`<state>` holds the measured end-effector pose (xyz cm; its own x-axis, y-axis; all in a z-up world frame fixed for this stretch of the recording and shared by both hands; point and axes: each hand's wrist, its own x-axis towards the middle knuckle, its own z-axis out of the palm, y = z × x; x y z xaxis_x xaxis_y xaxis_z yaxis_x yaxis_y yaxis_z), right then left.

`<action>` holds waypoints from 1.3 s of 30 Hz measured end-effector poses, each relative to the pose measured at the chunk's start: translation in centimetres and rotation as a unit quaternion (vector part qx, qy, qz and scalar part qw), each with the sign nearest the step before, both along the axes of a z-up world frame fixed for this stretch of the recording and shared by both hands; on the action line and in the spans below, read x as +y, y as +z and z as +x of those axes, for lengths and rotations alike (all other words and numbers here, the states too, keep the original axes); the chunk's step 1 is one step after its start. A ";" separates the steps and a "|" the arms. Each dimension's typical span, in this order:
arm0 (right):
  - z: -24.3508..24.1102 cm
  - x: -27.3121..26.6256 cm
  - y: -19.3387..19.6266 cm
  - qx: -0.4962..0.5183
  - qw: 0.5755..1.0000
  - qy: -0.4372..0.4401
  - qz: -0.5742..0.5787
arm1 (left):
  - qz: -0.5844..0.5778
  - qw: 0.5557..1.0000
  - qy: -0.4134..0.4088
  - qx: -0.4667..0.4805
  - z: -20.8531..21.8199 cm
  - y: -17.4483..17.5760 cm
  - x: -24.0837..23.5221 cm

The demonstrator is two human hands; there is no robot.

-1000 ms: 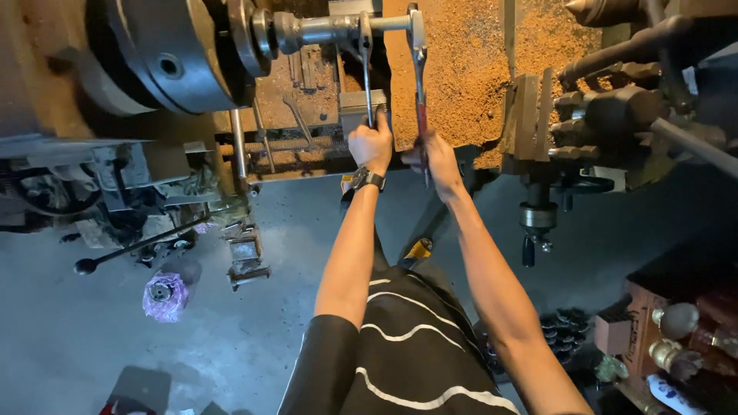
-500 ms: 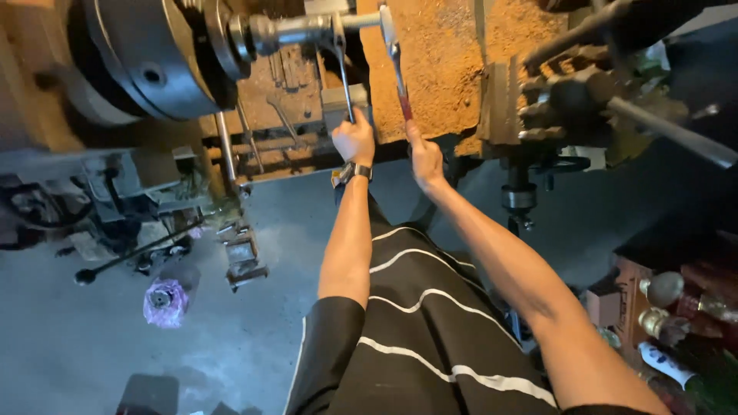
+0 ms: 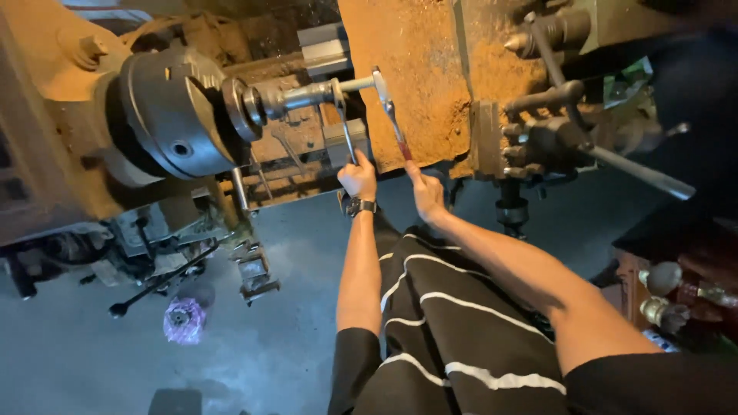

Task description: The person operates a metal lathe using two wrenches to tighten and adjust a threaded rod held in the chuck. They repeatedly reposition the wrenches and rotate the rod while the machine runs, occasionally pausing to reposition their hands.

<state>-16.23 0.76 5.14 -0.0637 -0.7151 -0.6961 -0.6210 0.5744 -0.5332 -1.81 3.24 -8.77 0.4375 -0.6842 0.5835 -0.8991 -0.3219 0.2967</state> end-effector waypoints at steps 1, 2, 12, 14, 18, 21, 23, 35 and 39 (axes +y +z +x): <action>-0.3 0.0 0.8 0.000 1.000 0.000 0.000 | 0.000 1.000 0.000 0.000 -0.3 0.3 0.1; -0.3 -0.3 1.5 0.011 1.000 0.007 0.008 | -0.001 1.000 0.002 0.025 -0.4 0.6 -0.1; 0.1 -1.2 6.0 -0.036 0.999 0.038 -0.016 | 0.038 0.994 -0.021 -0.102 0.3 4.2 -0.7; 1.2 -1.0 4.1 -0.052 0.998 0.044 -0.005 | 0.057 0.993 -0.011 -0.102 0.8 4.4 -1.4; 0.8 1.8 -2.3 -0.013 0.999 0.036 0.020 | 0.095 0.983 -0.001 -0.157 0.1 4.0 -0.3; 2.8 2.3 -3.8 -0.017 1.000 -0.024 0.003 | 0.003 0.989 0.024 0.145 -0.4 3.2 -1.0; 2.8 2.8 -4.3 -0.019 0.999 -0.032 -0.007 | 0.045 0.994 0.006 0.097 -0.2 6.7 -1.0; 6.0 3.6 3.2 -0.123 0.982 -0.139 -0.026 | -0.028 0.915 0.119 0.385 -0.8 7.7 -1.7; 5.9 2.2 2.3 -0.111 0.979 -0.166 -0.033 | -0.040 0.928 0.147 0.339 -1.4 6.2 -2.6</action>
<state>-10.37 2.92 7.40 -0.1533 -0.7237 -0.6728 -0.2703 0.6856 -0.6759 -3.25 0.66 -2.57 0.8841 -0.4425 0.1500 -0.3736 -0.4768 0.7957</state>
